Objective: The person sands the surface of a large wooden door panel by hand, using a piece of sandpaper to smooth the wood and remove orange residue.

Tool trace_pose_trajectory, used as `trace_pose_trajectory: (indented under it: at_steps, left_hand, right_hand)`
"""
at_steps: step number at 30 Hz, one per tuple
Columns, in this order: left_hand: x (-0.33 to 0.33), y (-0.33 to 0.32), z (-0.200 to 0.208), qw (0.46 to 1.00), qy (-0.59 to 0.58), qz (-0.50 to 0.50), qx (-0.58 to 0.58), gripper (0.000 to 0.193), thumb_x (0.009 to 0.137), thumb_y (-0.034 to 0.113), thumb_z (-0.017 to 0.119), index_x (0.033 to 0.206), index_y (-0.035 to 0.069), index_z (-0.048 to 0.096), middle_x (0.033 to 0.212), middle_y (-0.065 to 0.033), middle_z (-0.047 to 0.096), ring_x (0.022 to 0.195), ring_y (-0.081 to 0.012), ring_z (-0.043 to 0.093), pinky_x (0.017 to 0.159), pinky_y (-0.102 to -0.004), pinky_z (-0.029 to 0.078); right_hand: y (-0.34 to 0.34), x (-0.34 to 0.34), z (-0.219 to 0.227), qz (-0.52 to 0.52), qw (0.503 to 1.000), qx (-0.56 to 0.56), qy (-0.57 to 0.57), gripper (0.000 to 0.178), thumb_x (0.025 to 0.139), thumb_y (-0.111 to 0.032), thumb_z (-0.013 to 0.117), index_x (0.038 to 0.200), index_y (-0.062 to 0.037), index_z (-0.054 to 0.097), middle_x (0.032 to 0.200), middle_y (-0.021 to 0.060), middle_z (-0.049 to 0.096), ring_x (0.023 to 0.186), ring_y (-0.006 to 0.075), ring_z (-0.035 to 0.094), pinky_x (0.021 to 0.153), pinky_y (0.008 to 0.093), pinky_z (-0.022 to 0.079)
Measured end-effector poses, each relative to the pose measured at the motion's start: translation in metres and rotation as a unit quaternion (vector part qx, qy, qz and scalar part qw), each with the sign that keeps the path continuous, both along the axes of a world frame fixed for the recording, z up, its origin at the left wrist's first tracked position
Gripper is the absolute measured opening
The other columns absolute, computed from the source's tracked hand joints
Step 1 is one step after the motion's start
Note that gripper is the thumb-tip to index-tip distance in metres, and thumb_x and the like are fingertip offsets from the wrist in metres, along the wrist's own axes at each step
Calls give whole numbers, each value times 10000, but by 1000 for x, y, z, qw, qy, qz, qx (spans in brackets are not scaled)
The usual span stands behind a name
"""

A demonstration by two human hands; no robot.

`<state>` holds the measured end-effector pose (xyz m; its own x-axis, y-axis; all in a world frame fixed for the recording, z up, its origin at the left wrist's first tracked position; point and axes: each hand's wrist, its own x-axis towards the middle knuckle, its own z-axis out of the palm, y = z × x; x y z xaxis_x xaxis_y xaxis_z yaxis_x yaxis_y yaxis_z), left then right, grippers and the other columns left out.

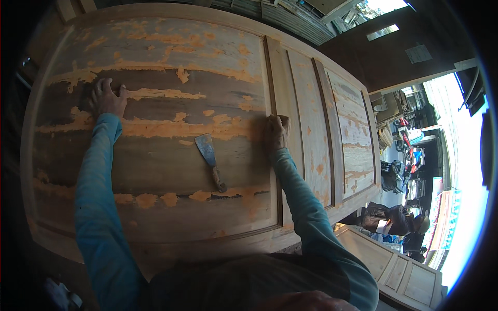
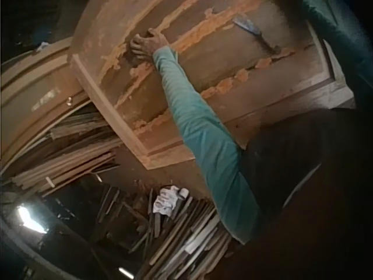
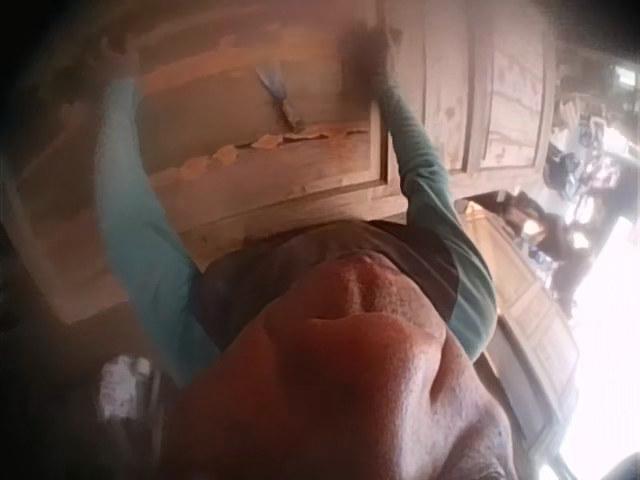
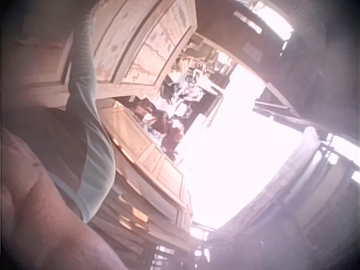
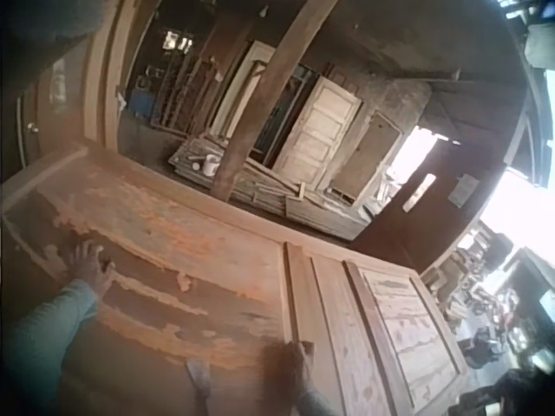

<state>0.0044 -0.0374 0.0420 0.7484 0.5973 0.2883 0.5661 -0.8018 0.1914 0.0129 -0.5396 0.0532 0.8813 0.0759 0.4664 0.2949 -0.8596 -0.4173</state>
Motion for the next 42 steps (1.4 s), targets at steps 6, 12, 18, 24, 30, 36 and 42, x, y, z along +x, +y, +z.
trace_pose_trajectory:
  at_steps: [6,12,18,24,30,36,42]
  left_hand:
    - [2,4,-12,1000,-2,-6,2,549,909,475,597,1355,167,512,1486,-77,428,1408,-294,367,1133,-542,293]
    - [2,0,-6,1000,-3,-6,-19,545,910,469,598,1357,169,513,1484,-70,429,1407,-290,368,1127,-536,298]
    - [7,2,-9,1000,-12,-3,-1,544,910,475,597,1358,177,516,1483,-71,431,1406,-286,373,1123,-533,307]
    - [2,7,-12,1000,-7,-1,8,552,912,487,589,1365,180,515,1483,-69,436,1396,-290,389,1131,-535,299]
    - [5,1,-12,1000,8,-4,15,559,926,503,568,1382,187,499,1492,-71,427,1401,-293,384,1140,-537,292]
    - [4,9,-19,1000,4,-1,5,556,935,507,560,1393,200,487,1507,-69,408,1415,-287,364,1143,-543,285]
    - [7,1,-9,1000,14,-2,5,548,926,507,573,1372,197,505,1494,-64,424,1402,-283,385,1135,-547,289]
  right_hand:
    - [-50,-221,15,-7,996,-25,84,211,906,-28,611,1113,-64,631,1084,191,559,970,365,589,848,458,506]
    - [-28,-151,15,-16,996,2,90,184,908,-34,599,1088,-69,609,1085,205,533,992,403,565,823,469,497]
    - [-21,-58,-4,7,999,7,50,183,946,-86,555,1127,-68,570,1119,234,516,984,436,547,844,490,471]
    - [-54,-237,5,-19,994,-34,105,222,925,-93,588,1146,-90,575,1141,218,508,1002,427,569,833,517,489]
    - [-34,-184,18,-50,989,-57,128,262,919,-90,593,1179,-95,561,1150,210,509,1022,425,556,850,509,483]
    - [-54,-232,8,-33,989,-63,131,301,911,-91,607,1206,-90,549,1161,207,508,1016,429,552,862,503,477]
    - [-54,-226,-2,-66,987,-87,120,260,900,-105,621,1151,-93,554,1155,206,522,1010,427,552,851,513,474]
